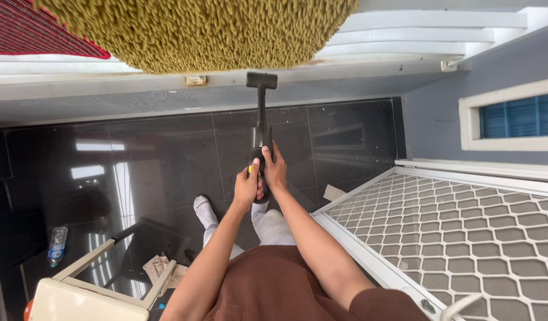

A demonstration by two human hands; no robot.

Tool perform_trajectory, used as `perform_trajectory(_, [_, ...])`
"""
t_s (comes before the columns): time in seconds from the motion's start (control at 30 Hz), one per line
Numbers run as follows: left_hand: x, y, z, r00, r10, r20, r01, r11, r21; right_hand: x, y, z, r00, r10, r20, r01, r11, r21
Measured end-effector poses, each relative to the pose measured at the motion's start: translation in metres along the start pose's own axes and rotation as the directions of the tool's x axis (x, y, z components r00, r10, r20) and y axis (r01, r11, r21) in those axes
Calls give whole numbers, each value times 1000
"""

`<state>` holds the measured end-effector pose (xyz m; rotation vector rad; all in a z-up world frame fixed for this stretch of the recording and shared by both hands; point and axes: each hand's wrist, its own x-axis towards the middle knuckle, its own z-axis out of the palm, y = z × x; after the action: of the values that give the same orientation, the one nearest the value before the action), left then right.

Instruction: The person cleans two mats hanging on a balcony railing using a handheld vacuum, moving the vacuum head across the surface of each mat.

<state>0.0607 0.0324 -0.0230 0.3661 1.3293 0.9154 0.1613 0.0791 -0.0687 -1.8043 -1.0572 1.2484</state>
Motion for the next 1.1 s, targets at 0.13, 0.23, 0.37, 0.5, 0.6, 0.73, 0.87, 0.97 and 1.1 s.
perform_trajectory(0.13, [-35,13,12,993,116,8,-116,993,-14,-21,-24,-16,983,-183,-33,185,974,129])
perform_trajectory(0.23, [-73,26,28,970,236,61,-236,972,-4,-43,-53,-33,970,-234,-60,241,918,316])
perform_trajectory(0.37, [-112,49,46,958,259,121,-253,965,-64,-65,-86,-55,925,-349,-151,380,867,322])
perform_trajectory(0.5, [-146,61,62,944,298,144,-297,954,-30,-85,-109,-74,903,-382,-196,427,843,327])
perform_trajectory(0.6, [-159,66,69,862,448,236,-464,886,14,-97,-129,-92,827,-502,-254,562,762,323])
perform_trajectory(0.73, [-163,86,77,750,571,333,-614,788,32,-98,-162,-108,736,-608,-298,677,659,327])
perform_trajectory(0.87, [-149,114,90,775,547,316,-590,806,50,-75,-187,-108,799,-519,-305,601,718,352])
perform_trajectory(0.97, [-139,115,94,803,511,306,-546,837,34,-66,-185,-107,802,-513,-306,595,729,339])
perform_trajectory(1.1, [-129,92,89,818,489,303,-519,855,20,-67,-160,-104,854,-443,-273,517,783,347])
